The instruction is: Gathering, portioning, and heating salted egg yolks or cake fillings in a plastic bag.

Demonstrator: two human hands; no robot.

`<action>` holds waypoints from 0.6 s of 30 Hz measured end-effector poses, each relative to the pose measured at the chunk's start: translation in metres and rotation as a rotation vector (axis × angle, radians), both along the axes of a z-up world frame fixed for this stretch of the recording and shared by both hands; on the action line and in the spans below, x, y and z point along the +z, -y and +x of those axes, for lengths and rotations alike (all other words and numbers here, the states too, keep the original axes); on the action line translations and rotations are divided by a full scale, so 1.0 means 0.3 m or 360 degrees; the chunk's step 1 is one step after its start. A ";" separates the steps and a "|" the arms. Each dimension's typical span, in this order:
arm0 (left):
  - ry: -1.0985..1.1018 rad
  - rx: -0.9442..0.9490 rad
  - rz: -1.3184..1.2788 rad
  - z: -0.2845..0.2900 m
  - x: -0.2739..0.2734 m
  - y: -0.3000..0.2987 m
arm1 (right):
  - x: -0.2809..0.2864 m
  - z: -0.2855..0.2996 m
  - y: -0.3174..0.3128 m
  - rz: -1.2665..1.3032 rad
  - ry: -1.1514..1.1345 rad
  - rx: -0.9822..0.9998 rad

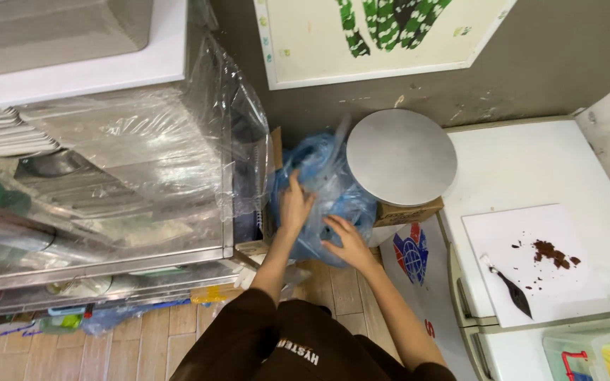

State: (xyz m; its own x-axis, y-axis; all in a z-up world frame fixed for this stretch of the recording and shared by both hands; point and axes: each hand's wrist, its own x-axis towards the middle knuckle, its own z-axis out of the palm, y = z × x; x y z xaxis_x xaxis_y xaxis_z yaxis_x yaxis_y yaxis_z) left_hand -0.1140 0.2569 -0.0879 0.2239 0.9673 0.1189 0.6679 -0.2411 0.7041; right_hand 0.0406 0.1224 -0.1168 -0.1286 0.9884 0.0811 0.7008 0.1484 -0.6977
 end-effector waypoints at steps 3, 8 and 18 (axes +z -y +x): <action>0.0288 -0.0432 0.0760 -0.015 0.027 0.174 | -0.028 0.048 -0.008 0.0276 -0.0649 -0.0379; 0.0513 -0.0589 0.0752 0.013 0.086 0.387 | -0.056 0.165 -0.055 0.0041 -0.1657 -0.0472; 0.1205 -0.0715 -0.0984 0.092 0.126 0.418 | 0.273 0.275 0.210 0.0903 -0.1314 -0.1583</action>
State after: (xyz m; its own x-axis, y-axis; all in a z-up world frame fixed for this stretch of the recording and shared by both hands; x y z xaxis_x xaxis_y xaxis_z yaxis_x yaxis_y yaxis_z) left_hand -0.0864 0.1315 -0.0501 0.6474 0.7548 -0.1057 -0.0539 0.1836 0.9815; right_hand 0.1232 0.0593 -0.0349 0.8727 0.4450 0.2010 0.1021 0.2362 -0.9663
